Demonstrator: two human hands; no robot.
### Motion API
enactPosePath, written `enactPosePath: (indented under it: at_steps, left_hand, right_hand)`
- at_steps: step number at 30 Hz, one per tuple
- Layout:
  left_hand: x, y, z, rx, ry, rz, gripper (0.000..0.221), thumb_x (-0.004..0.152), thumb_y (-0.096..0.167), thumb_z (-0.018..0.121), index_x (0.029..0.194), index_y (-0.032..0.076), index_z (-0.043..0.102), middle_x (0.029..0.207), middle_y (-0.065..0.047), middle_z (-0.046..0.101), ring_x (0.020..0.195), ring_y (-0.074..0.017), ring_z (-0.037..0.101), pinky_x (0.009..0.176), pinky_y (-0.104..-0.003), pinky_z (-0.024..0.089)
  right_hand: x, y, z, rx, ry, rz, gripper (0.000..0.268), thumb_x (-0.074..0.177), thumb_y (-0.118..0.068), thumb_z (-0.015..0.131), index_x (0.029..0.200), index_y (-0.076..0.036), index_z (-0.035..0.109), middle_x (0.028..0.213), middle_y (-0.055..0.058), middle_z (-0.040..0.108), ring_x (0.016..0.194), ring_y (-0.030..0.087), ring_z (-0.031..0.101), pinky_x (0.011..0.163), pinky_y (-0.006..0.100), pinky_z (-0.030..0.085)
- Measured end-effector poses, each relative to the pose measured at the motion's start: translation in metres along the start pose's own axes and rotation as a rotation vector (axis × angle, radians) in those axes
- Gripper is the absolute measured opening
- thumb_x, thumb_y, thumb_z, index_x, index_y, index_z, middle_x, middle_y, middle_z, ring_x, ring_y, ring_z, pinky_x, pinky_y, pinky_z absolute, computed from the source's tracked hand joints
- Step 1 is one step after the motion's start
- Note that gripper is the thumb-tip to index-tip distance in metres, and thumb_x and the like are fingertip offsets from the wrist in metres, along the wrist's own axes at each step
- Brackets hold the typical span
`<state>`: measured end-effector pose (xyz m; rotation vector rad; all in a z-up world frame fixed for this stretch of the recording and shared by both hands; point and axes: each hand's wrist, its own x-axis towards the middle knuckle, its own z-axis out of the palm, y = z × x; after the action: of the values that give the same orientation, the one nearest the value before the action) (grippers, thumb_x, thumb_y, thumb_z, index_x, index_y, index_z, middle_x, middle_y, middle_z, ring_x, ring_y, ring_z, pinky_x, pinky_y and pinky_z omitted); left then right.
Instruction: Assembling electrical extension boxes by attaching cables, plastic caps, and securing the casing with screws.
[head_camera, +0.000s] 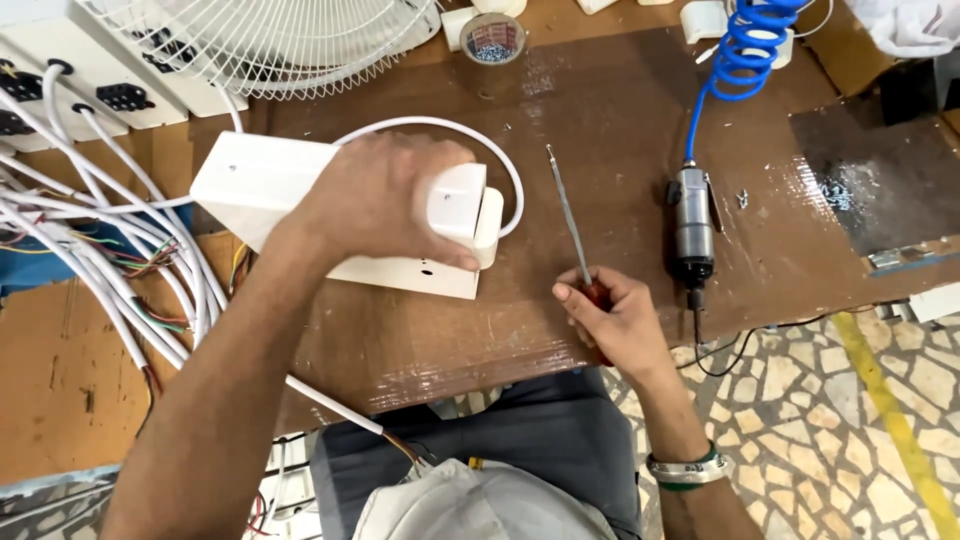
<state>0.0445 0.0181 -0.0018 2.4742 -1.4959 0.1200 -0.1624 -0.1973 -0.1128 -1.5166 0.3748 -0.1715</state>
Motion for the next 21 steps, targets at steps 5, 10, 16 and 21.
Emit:
enactPosePath:
  at_steps: [5,10,16,21]
  left_hand:
    - [0.027,0.002,-0.022,-0.152,-0.284,-0.162,0.097,0.045,0.059,0.096,0.132,0.022,0.070,0.094,-0.004,0.079,0.077,-0.0220,0.074,0.081,-0.038,0.054]
    - [0.052,-0.008,-0.019,-0.223,-0.517,-0.274,0.099,0.042,0.074,0.089,0.129,0.033,0.071,0.116,-0.005,0.077,0.112,-0.0314,0.071,0.102,-0.045,0.052]
    - [0.077,-0.028,0.009,-0.328,-0.639,-0.293,0.095,0.059,0.079,0.073,0.138,0.027,0.068,0.136,-0.014,0.068,0.130,-0.0396,0.060,0.112,-0.051,0.045]
    - [0.081,-0.030,0.047,-0.093,-0.674,-0.323,0.085,0.070,0.091,0.055,0.136,0.038,0.067,0.134,-0.009,0.071,0.128,-0.0361,0.063,0.112,-0.049,0.047]
  right_hand:
    - [-0.018,0.007,-0.007,-0.041,0.031,0.052,0.014,0.092,-0.009,0.073,0.100,0.003,0.073,0.056,0.002,0.057,0.044,0.009,0.047,0.040,0.023,0.036]
    - [-0.026,0.031,-0.024,-0.049,0.104,0.040,0.021,0.087,-0.005,0.078,0.102,0.009,0.073,0.053,0.015,0.062,0.035,0.015,0.054,0.034,0.026,0.044]
    - [-0.020,0.016,-0.038,-0.193,0.181,0.009,0.021,0.087,-0.012,0.082,0.097,0.006,0.076,0.054,0.018,0.064,0.041,0.019,0.060,0.040,0.029,0.048]
    - [-0.001,-0.014,-0.086,-0.629,0.541,-0.056,0.013,0.085,-0.021,0.084,0.092,-0.011,0.082,0.064,0.019,0.064,0.059,0.026,0.057,0.056,0.039,0.046]
